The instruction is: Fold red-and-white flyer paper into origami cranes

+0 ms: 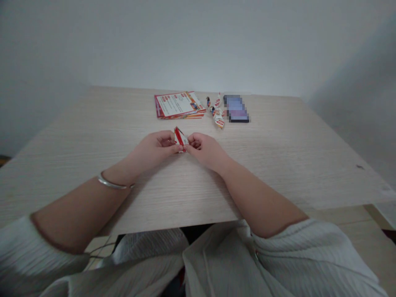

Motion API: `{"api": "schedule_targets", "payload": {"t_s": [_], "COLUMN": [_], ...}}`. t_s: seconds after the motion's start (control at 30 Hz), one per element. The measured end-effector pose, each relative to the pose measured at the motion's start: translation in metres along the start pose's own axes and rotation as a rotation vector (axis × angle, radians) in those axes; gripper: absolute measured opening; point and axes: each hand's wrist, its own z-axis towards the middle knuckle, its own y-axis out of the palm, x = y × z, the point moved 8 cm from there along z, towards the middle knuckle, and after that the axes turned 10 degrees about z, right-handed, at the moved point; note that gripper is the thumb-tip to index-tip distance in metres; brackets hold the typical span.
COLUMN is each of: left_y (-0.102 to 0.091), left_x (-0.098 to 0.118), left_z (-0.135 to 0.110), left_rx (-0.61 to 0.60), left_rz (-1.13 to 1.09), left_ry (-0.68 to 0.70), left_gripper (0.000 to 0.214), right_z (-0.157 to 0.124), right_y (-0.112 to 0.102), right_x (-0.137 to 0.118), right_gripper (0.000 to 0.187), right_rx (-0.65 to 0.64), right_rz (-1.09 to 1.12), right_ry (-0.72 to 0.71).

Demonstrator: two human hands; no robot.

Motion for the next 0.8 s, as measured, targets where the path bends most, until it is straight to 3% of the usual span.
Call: {"api": "schedule_targets", "payload": {"t_s": [0.23, 0.57, 0.8], "left_y": [-0.006, -0.007, -0.009], "left_x": [0.01, 0.023, 0.023], "left_z": [0.0, -0.009, -0.007], "left_rx": [0.036, 0.107, 0.094], "left_rz": [0.095, 0.307, 0.402], "left_ry": [0.058, 0.122, 0.132], "left_gripper": [0.015, 0.009, 0.021], "right_z": [-0.006, -0.005, -0.007], "right_y": [-0.001, -0.003, -0.009], "right_x": [-0.011, -0.013, -0.016], "right_gripper": [0.016, 0.032, 0.028], "right_rx": [0.037, 0.101, 0.144], "right_rz": [-0.173, -0.202, -0.201], "right_ry": [-0.05, -0.027, 0.009]}}
